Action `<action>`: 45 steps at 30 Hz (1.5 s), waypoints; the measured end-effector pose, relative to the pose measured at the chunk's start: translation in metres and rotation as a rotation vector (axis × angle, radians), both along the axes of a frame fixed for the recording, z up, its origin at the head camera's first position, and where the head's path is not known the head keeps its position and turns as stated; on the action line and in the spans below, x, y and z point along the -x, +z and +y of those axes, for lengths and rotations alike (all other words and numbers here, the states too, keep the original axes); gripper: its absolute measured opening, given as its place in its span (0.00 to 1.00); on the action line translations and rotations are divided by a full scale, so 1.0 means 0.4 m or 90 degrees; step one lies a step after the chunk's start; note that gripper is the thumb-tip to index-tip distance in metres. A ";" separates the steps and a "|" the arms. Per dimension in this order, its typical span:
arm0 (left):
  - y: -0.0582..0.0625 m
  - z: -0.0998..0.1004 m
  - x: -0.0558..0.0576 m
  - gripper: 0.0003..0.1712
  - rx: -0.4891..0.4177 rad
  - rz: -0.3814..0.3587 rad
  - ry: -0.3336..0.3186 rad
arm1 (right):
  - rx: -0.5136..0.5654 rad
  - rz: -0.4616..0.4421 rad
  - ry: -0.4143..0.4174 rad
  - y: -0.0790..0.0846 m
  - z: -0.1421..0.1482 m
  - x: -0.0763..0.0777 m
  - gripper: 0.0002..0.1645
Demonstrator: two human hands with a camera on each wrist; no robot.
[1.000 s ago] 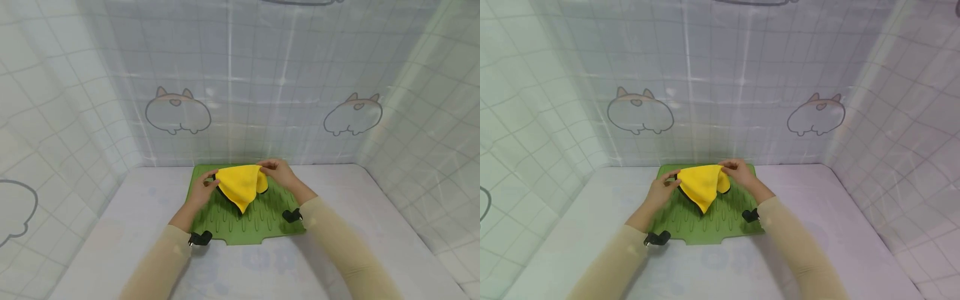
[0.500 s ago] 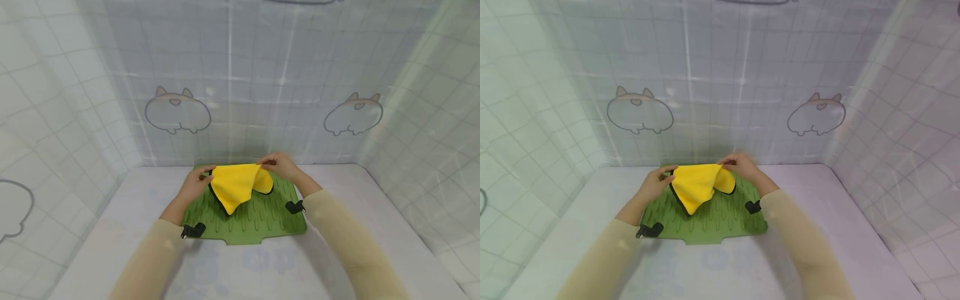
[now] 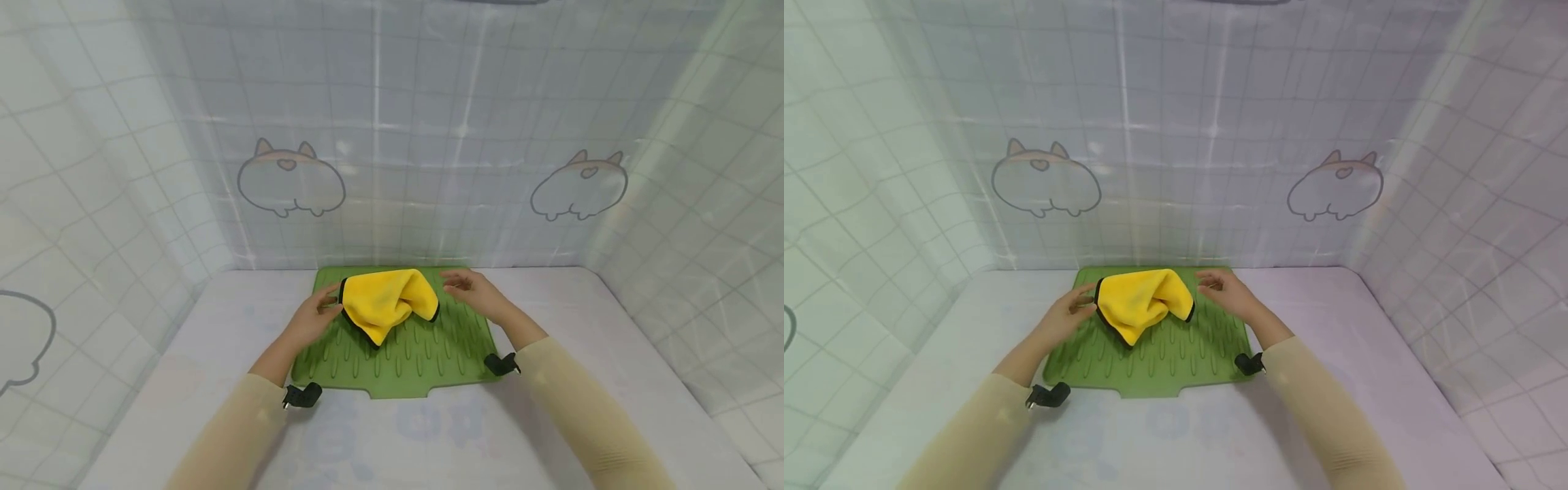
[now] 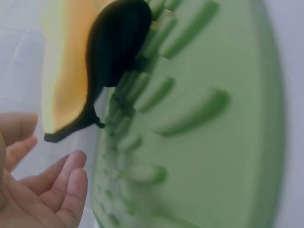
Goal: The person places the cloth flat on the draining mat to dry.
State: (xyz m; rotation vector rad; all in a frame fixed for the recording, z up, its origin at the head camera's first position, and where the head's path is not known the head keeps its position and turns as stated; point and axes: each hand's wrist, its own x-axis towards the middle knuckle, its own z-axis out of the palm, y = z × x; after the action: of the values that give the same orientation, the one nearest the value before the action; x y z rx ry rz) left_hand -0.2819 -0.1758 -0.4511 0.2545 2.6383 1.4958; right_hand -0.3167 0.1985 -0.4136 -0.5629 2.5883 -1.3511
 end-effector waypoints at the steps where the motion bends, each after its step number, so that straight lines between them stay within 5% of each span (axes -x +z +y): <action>1: -0.002 -0.003 -0.004 0.33 -0.003 -0.001 -0.001 | 0.010 -0.025 0.008 -0.008 0.006 -0.006 0.26; 6: -0.019 -0.014 -0.010 0.31 -0.030 -0.007 -0.024 | 0.076 -0.149 0.049 -0.043 0.020 -0.021 0.27; 10: -0.032 -0.013 -0.003 0.29 -0.047 -0.002 -0.041 | 0.146 -0.195 0.057 -0.064 0.017 -0.020 0.24; 16: -0.035 0.009 0.008 0.24 -0.043 0.013 -0.030 | 0.170 -0.205 0.053 -0.088 0.003 -0.012 0.19; 20: -0.026 0.021 0.008 0.22 -0.034 0.022 0.002 | 0.191 -0.137 0.003 -0.080 -0.008 -0.010 0.19; 25: -0.002 0.023 0.002 0.21 -0.054 0.044 0.050 | 0.278 -0.044 -0.086 -0.036 -0.015 -0.011 0.21; 31: 0.045 0.022 -0.010 0.22 -0.079 0.081 0.038 | 0.323 0.013 -0.104 0.022 0.002 -0.004 0.21; 38: 0.107 0.005 -0.023 0.22 -0.110 0.124 0.015 | 0.423 -0.034 -0.060 0.124 0.042 -0.001 0.12; 45: 0.161 -0.002 -0.034 0.23 -0.147 0.138 -0.024 | 0.531 -0.108 0.034 0.245 0.075 0.009 0.15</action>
State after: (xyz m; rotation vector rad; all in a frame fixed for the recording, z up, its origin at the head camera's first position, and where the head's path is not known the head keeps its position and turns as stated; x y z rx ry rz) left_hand -0.2683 -0.1767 -0.3869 0.5095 2.5946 1.8587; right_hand -0.3204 0.2284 -0.3155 -0.5689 1.7753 -2.3189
